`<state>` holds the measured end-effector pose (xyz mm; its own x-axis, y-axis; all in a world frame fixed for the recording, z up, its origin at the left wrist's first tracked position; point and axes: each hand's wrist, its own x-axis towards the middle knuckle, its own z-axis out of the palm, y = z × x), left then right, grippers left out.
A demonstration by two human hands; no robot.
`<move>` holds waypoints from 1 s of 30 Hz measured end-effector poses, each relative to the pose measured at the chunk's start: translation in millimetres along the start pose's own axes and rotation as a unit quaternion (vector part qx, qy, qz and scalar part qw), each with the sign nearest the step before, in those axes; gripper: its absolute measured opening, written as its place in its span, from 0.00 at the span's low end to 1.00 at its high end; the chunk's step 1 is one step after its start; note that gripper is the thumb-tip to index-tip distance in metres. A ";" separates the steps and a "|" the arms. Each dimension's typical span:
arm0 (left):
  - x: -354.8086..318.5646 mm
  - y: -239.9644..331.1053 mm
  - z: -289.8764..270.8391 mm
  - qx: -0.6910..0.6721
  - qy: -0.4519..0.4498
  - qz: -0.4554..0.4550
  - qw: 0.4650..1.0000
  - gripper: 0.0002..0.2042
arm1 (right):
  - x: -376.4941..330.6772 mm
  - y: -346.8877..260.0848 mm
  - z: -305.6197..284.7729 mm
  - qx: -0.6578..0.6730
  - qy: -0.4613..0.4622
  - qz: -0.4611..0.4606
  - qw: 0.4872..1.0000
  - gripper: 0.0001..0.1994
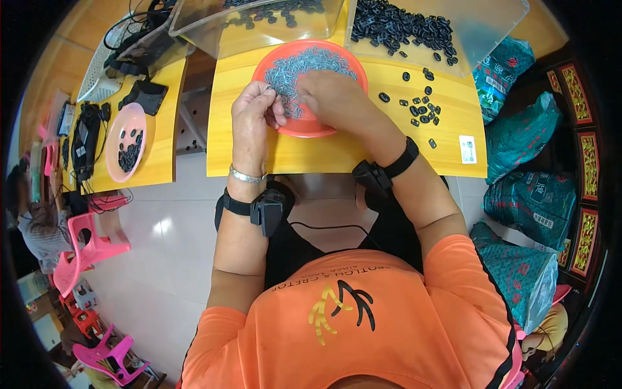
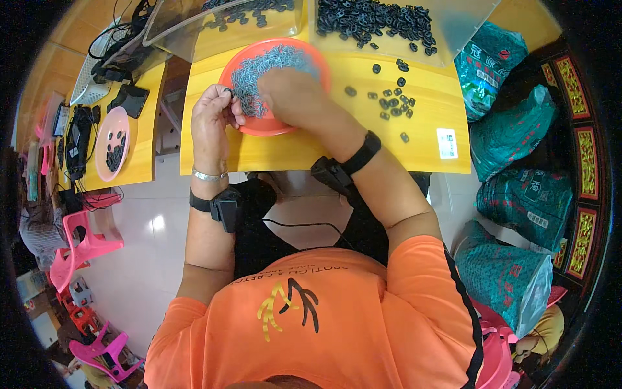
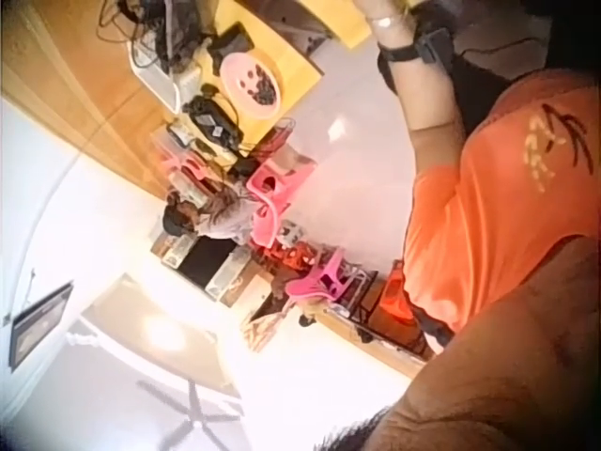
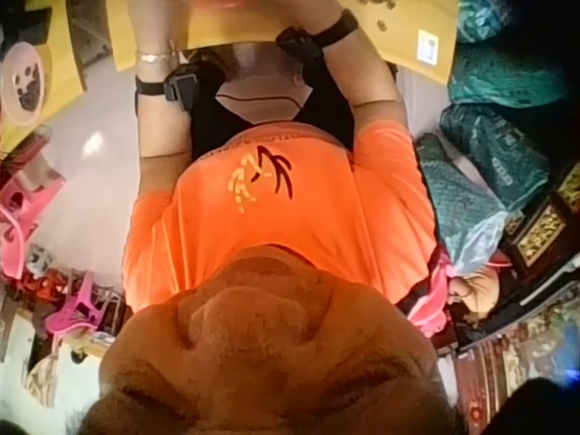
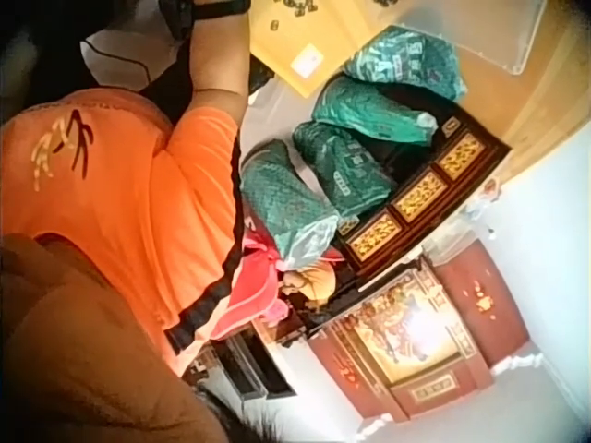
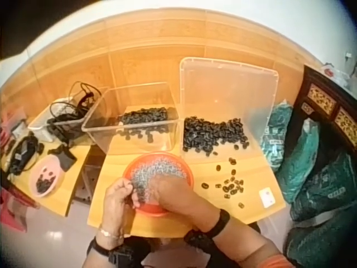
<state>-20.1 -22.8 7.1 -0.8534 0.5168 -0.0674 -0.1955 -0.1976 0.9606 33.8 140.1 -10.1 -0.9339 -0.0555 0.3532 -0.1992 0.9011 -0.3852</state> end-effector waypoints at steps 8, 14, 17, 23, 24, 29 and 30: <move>-2.7 2.2 1.2 0.003 -0.020 0.009 1.000 0.06 | 3.4 9.6 -10.0 0.393 -0.047 0.138 0.908 0.05; -3.1 -0.9 3.1 0.022 -0.068 0.006 0.997 0.06 | 1.0 -4.4 -26.1 0.202 -0.084 -0.031 0.975 0.06; -3.7 -0.1 5.2 0.022 -0.083 -0.011 0.996 0.06 | 2.0 -5.9 -27.4 0.268 -0.076 -0.010 0.960 0.06; -6.0 1.0 7.4 0.038 -0.073 0.001 0.997 0.06 | 5.0 7.9 -23.1 0.436 -0.037 0.066 0.897 0.06; -6.4 1.9 6.7 0.046 -0.068 0.003 0.997 0.06 | 5.2 6.0 -26.1 0.471 -0.040 0.075 0.878 0.05; -7.5 1.0 8.8 0.069 -0.074 0.014 0.995 0.06 | 3.4 5.4 -27.5 0.449 -0.031 0.070 0.890 0.05; -8.1 1.0 10.4 0.071 -0.074 0.018 0.995 0.06 | 3.0 5.8 -27.1 0.419 -0.032 0.063 0.905 0.05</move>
<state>-8.3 -18.5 11.4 -0.7766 0.6300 -0.0013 -0.0869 -0.1051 0.9907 37.8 156.8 11.8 -0.9749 -0.0246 0.2214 -0.2200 0.2604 -0.9401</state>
